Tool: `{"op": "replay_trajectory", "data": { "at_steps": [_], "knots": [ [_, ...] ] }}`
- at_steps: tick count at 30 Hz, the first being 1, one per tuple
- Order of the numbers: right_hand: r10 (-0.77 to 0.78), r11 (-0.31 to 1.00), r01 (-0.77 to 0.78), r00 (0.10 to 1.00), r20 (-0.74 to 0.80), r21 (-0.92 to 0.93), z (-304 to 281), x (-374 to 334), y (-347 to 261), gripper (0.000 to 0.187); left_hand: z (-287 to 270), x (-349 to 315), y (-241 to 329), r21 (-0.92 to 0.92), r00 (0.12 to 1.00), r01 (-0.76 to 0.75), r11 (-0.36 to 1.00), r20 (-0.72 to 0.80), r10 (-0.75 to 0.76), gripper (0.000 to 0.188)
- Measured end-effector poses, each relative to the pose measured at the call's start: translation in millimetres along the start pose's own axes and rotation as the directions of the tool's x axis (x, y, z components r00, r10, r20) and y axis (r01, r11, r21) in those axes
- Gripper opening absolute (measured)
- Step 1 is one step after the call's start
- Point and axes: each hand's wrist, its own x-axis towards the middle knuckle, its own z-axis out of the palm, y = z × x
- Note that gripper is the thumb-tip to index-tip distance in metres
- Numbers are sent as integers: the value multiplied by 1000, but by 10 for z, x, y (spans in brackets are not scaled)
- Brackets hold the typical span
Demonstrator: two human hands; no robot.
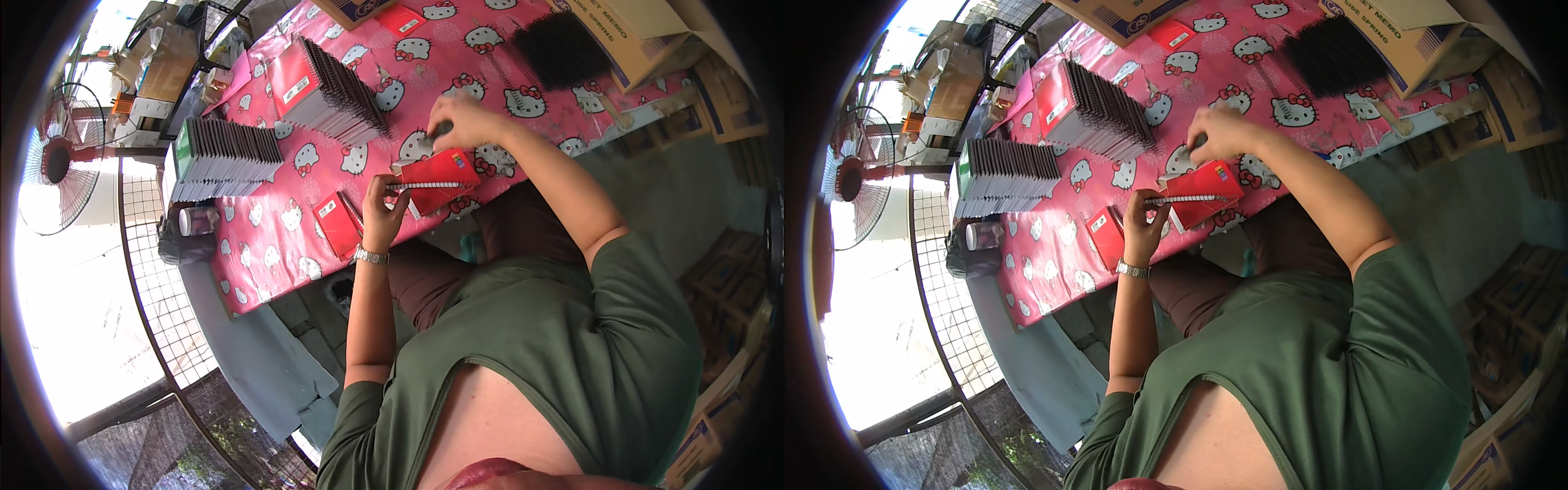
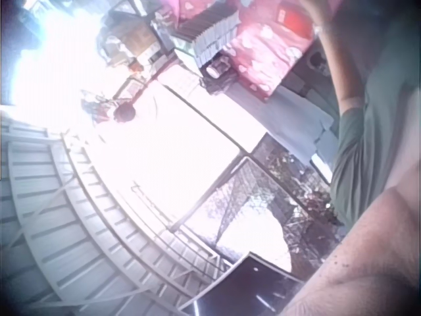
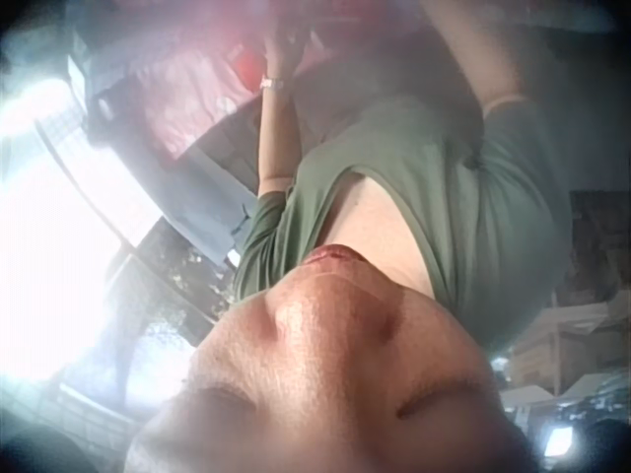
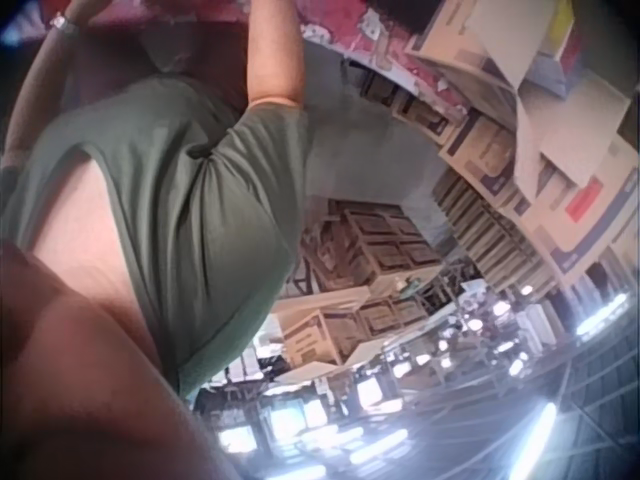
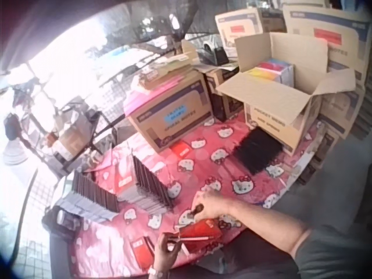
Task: The person assembles spiral notebooks by inserting wire coils into the punched holes of stacks of red notebook pages and covers, then using a small tool to bend the ends of the wire coils to secure them.
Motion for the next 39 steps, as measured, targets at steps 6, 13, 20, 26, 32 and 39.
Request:
{"op": "replay_trajectory", "data": {
  "at_steps": [6, 13, 20, 26, 32, 39],
  "knots": [
    [-8, 998, -32, 784, -620, -53, 60, -267, 710, 50, 92, 28, -29, -318, 984, 143, 937, -51, -168, 18],
    [98, 901, -270, 889, -447, -340, 426, -1683, 275, 44, 214, -218, 37, -589, 901, 195, 784, -210, -381, 18],
    [-29, 981, 113, 887, -461, 156, 422, -1265, -770, 50, 435, -277, 88, -529, 887, 75, 845, -351, -299, 15],
    [-112, 992, 127, 918, -380, 15, 550, -1054, -916, 47, 513, -307, 88, -454, 858, 56, 889, -433, -275, 18],
    [113, 35, -476, 876, 470, 879, 544, -1052, -846, 39, 440, -355, 124, -265, 882, 66, 962, -435, -180, 21],
    [216, 975, -188, 918, -333, 115, 129, -1398, 45, 47, -925, -224, 655, 358, 972, 62, 932, -233, 25, 25]
  ]
}}
